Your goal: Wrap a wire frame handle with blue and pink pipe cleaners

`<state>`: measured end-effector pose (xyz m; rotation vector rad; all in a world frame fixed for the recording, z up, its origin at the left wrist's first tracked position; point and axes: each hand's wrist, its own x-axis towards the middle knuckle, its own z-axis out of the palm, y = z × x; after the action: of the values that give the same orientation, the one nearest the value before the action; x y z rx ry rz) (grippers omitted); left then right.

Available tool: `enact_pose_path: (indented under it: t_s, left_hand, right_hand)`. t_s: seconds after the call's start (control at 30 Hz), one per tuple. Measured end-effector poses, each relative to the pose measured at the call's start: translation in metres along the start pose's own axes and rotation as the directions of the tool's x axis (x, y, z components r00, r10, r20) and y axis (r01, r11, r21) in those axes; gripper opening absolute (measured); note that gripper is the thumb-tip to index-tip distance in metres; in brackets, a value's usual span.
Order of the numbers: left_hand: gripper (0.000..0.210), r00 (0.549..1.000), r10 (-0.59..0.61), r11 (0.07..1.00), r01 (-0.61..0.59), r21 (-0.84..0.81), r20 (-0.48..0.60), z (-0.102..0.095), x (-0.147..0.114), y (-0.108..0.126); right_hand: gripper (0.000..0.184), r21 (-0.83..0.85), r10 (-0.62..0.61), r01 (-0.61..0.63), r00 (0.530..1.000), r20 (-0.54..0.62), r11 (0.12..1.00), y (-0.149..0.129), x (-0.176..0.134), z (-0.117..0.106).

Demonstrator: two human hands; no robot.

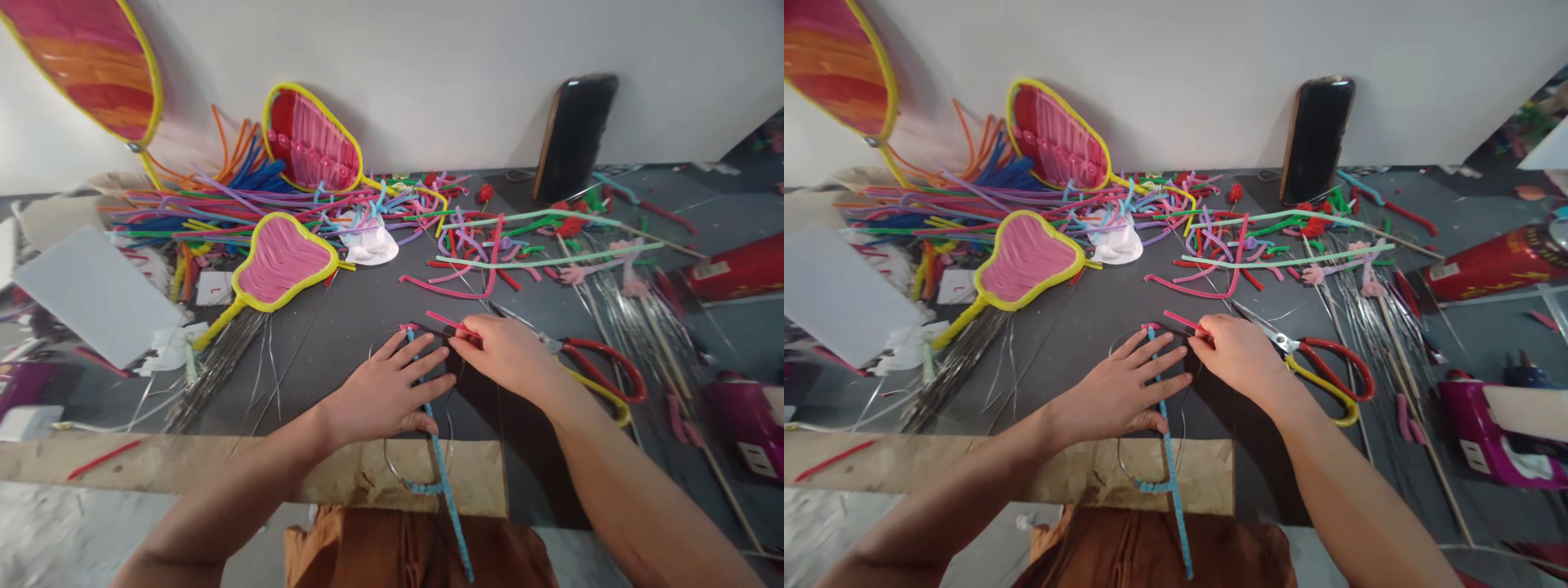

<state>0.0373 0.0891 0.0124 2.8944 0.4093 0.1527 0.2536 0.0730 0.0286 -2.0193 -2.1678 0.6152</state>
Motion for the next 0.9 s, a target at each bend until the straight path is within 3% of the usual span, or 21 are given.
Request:
enact_pose_path:
  t_s: [0.13, 0.33, 0.53, 0.9]
  left_hand:
    - [0.050, 0.995, 0.095, 0.995, -0.094, -0.035, 0.035, -0.0051, -0.0028, -0.0007]
    - [0.055, 0.983, 0.167, 0.984, -0.162, -0.069, 0.078, -0.0071, -0.0042, -0.0030]
    - [0.057, 0.976, 0.183, 0.981, -0.173, -0.089, 0.115, -0.0052, -0.0052, -0.0067]
    - [0.057, 0.984, 0.154, 0.974, -0.137, -0.181, 0.084, -0.0011, -0.0068, -0.0096]
  right_hand:
    - [0.018, 0.004, 0.008, -0.008, 1.000, -0.006, 1.000, 0.0001, 0.0002, 0.0003]
    - [0.019, 0.015, 0.025, -0.025, 0.999, 0.023, 1.000, -0.0007, 0.0000, -0.0021]
    - [0.018, -0.003, 0.028, -0.028, 1.000, 0.011, 1.000, -0.0005, -0.0018, -0.0013]
    - [0.014, -0.061, 0.029, -0.029, 1.000, 0.005, 0.998, -0.0004, -0.0039, -0.0016]
